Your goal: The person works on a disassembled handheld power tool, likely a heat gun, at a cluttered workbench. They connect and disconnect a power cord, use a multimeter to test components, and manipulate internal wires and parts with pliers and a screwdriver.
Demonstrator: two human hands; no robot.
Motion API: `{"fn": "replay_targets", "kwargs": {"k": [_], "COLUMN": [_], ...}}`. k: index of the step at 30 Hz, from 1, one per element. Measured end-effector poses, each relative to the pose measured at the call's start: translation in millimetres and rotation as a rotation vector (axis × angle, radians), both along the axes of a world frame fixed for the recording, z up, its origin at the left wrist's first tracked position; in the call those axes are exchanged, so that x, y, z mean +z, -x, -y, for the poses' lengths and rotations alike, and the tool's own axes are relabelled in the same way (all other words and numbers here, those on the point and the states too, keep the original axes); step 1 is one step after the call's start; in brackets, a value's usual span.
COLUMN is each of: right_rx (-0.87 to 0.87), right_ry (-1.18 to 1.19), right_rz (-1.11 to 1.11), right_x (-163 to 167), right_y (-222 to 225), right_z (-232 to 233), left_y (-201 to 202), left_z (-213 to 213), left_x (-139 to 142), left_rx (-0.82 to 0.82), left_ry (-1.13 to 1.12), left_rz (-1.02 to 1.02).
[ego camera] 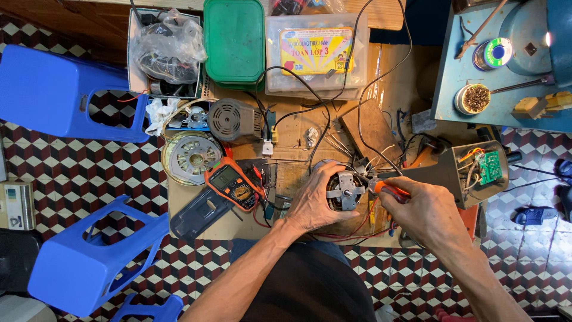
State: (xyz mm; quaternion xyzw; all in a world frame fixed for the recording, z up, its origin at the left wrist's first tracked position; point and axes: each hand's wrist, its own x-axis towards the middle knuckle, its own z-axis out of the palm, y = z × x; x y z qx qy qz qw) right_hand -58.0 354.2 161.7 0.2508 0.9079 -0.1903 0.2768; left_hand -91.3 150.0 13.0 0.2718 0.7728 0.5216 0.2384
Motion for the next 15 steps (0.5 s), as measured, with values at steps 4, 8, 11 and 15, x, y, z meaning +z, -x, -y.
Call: {"fn": "replay_targets", "kwargs": {"k": [4,8,11,15], "right_rx": [0.246,0.589,0.702,0.999], "right_ry": [-0.057,-0.159,-0.198,-0.280], "right_rz": [-0.018,0.062,0.217,0.179], "right_x": [9,20,20,14], "right_y": [5,16,25,31], "right_z": [6,14,21,26], "left_y": [2,2,2,2], "left_z": [-1,-7,-11,-10], "left_x": [3,7,8,8], "left_rx": [-0.013,0.002,0.036,0.054], "left_ry": [0.045,0.086,0.044,-0.013], "left_rz": [-0.017,0.045,0.078,0.077]}}
